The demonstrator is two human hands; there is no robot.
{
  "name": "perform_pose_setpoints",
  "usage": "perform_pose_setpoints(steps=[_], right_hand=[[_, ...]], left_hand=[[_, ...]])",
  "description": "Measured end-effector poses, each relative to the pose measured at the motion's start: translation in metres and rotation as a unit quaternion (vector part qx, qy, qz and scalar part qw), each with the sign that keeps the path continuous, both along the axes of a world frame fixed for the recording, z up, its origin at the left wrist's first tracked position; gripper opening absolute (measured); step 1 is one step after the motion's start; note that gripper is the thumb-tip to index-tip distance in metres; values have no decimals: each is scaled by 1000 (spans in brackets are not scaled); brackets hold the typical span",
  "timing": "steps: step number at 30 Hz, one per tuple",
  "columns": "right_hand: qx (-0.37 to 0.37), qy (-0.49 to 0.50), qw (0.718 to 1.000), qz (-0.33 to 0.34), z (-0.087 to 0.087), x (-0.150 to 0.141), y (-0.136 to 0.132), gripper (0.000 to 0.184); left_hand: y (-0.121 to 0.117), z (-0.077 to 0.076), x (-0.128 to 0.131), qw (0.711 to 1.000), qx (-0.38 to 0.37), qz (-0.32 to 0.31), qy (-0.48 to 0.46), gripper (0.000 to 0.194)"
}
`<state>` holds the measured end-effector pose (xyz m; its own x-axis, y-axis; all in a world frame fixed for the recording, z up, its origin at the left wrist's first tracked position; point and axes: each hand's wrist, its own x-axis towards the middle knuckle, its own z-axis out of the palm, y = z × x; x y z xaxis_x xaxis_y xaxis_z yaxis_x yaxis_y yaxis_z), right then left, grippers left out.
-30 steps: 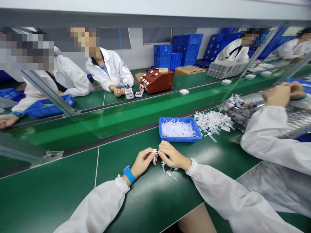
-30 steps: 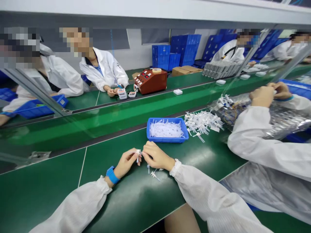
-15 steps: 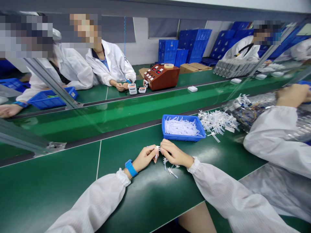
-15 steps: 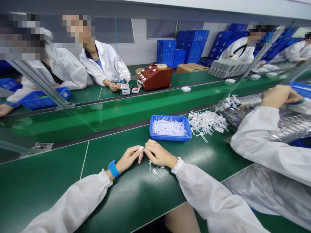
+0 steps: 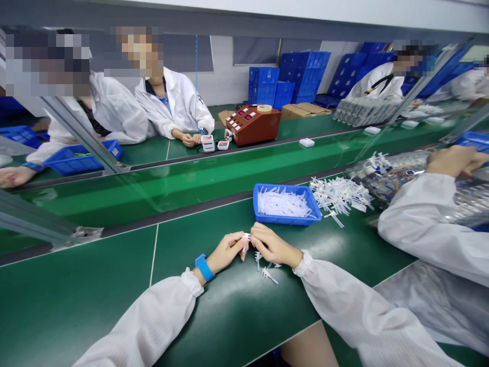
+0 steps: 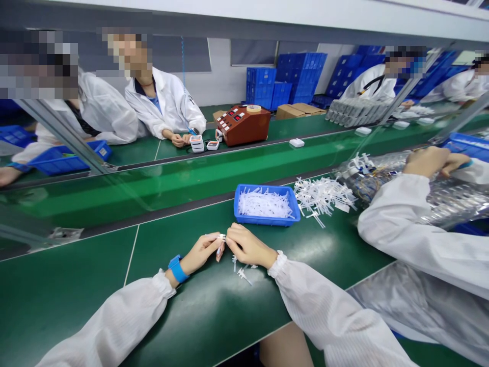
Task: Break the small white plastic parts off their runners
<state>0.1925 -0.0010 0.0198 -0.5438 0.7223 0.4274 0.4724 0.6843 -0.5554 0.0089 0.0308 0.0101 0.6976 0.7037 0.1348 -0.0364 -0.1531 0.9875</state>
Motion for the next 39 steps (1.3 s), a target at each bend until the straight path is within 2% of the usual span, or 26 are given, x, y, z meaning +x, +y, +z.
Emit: perform_pose_setpoints(steps=[10, 22, 28, 39], right_hand=[[-4, 9, 1000, -4, 0, 0, 1, 32], [6, 16, 1000, -3, -3, -1, 3, 29], [13, 19, 1000, -5, -3, -1, 4, 29], [18, 19, 1000, -11, -3, -2, 4, 28]], left_hand=[[0, 2, 1, 1000, 6, -5, 6, 44], [2, -4, 1, 1000, -3, -5, 11, 43], [4, -3, 1, 999, 24, -2, 25, 46], [3, -1, 3, 999, 20, -1, 26, 47]])
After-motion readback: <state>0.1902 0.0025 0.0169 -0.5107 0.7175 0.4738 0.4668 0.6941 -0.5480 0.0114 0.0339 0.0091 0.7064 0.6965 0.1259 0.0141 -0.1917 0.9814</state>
